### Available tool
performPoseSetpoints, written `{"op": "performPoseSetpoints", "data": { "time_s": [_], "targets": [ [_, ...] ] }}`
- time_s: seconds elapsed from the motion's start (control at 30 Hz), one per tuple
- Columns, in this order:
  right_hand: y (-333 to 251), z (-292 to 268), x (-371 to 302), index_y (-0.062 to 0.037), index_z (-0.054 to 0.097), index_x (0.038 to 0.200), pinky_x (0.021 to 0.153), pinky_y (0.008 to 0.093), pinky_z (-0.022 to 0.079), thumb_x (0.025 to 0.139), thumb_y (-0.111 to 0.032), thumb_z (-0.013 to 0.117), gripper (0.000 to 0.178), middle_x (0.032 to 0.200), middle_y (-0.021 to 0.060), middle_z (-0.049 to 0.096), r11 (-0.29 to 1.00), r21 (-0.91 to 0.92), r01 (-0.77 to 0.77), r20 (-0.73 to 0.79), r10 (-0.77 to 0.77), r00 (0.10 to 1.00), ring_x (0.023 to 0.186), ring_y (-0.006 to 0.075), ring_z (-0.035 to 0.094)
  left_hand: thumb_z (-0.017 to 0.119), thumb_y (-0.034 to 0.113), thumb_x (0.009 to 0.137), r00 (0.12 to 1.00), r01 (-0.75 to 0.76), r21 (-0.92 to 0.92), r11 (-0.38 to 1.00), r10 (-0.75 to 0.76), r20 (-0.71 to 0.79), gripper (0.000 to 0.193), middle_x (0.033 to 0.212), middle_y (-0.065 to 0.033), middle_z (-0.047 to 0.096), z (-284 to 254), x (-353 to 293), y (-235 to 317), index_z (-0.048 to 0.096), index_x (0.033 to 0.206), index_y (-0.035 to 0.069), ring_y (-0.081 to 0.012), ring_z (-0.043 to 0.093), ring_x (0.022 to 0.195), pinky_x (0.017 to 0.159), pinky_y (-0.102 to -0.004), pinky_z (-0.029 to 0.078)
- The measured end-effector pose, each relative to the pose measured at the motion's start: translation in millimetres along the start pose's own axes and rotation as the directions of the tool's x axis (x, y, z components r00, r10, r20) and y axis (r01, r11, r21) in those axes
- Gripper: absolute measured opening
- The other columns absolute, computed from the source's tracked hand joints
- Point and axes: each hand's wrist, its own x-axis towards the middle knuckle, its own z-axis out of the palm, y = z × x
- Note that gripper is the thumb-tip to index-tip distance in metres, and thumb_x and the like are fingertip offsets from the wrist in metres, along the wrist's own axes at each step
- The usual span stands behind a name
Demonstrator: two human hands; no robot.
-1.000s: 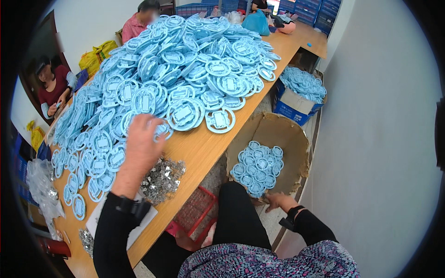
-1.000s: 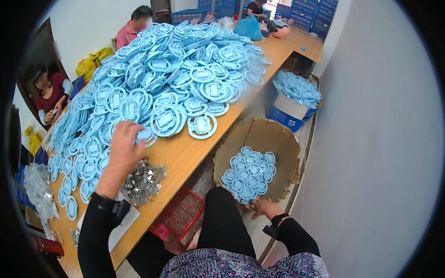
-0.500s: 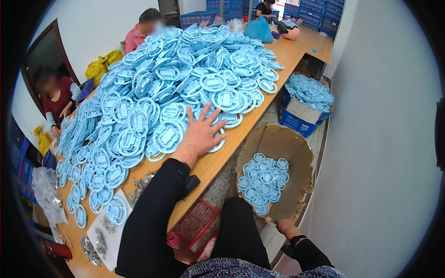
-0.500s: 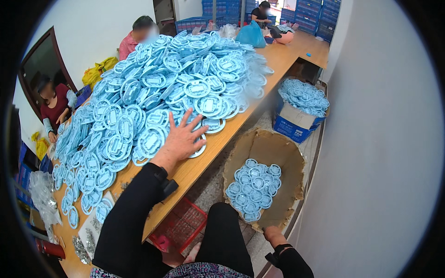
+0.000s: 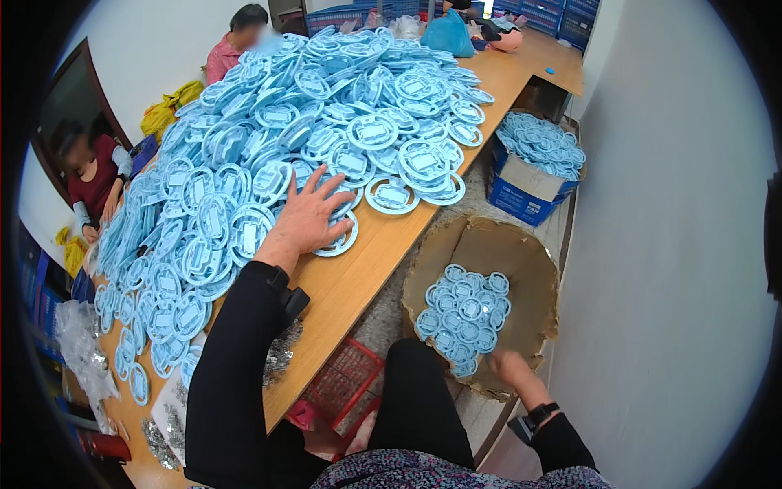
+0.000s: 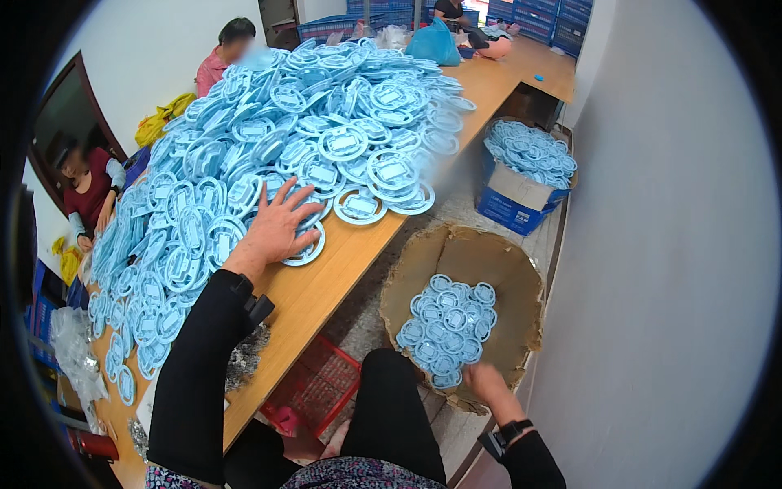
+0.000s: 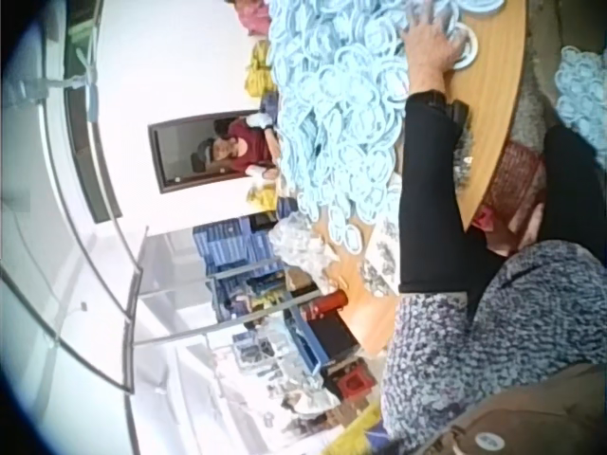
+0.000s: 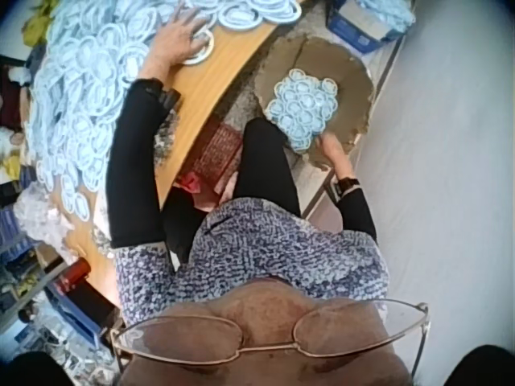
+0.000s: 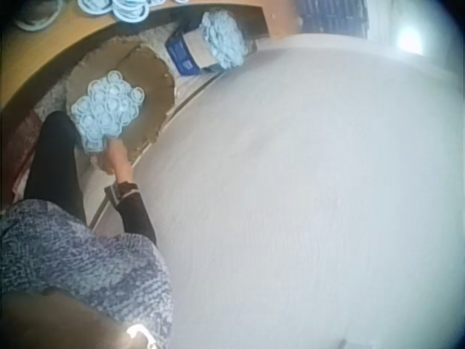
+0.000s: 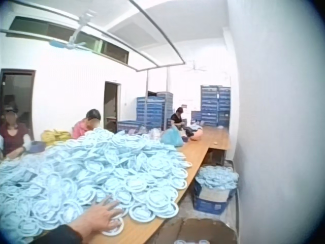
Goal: The recorder sorts blue plastic frames and inserts metal components or clips into them in a workshop environment.
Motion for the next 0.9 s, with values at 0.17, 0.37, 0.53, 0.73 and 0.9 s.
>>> {"op": "performPoseSetpoints", "data": {
  "time_s": [0.17,0.37,0.53,0.73,0.9],
  "targets": [
    [-142,-190,148,0.0041,0.040,0.143,0.116,0.0425,0.025,0.097,-0.033,0.058,0.062,0.151,0.0272,0.035,0.730,0.301,0.614,-0.881,-0.035,0.472,0.142,0.0402,0.032,0.059,0.044,0.090,0.999,0.009,-0.045,0.999,-0.011,-0.040,0.045,0.151,-0.0066,0.042,-8,-9,16,0.059,0.131,0.025,-0.0352,0.026,0.146,0.114,-0.0709,0.010],
    [-257,-248,243,0.0000,0.036,0.149,0.118,0.0547,0.014,0.092,-0.068,0.042,0.089,0.155,0.0264,0.029,0.841,0.454,0.294,-0.629,0.069,0.774,0.145,0.0391,0.026,0.059,0.045,0.090,0.995,-0.066,-0.008,0.998,0.065,-0.079,0.051,0.150,-0.0074,0.044,-15,-28,28,0.056,0.137,0.026,-0.0330,0.027,0.146,0.116,-0.0670,0.010],
    [-307,-231,243,-0.0017,0.038,0.149,0.119,0.0537,0.012,0.088,-0.071,0.047,0.093,0.153,0.0310,0.028,0.960,0.209,0.188,-0.663,-0.003,0.749,0.146,0.0406,0.023,0.059,0.049,0.089,0.997,-0.074,0.013,0.997,0.074,-0.025,0.051,0.150,-0.0068,0.044,-16,-28,-1,0.056,0.136,0.030,-0.0317,0.029,0.145,0.117,-0.0645,0.009],
    [-317,-221,239,0.0046,0.049,0.138,0.119,0.0547,0.010,0.092,-0.069,0.043,0.087,0.153,0.0357,0.025,0.947,0.203,0.248,-0.593,-0.082,0.801,0.148,0.0443,0.017,0.060,0.046,0.090,0.999,-0.032,0.013,0.999,0.032,-0.009,0.050,0.150,-0.0078,0.042,-9,-30,-13,0.056,0.136,0.027,-0.0328,0.029,0.145,0.117,-0.0654,0.010],
    [-301,-215,249,0.0112,0.053,0.125,0.113,0.0536,0.028,0.096,-0.055,0.051,0.073,0.149,0.0379,0.030,0.826,0.322,0.463,-0.772,-0.054,0.633,0.139,0.0498,0.031,0.062,0.038,0.091,0.998,-0.033,0.013,0.999,0.034,-0.044,0.044,0.150,-0.0082,0.042,-19,-32,-1,0.059,0.133,0.024,-0.0328,0.030,0.144,0.117,-0.0636,0.012]
  ]
}}
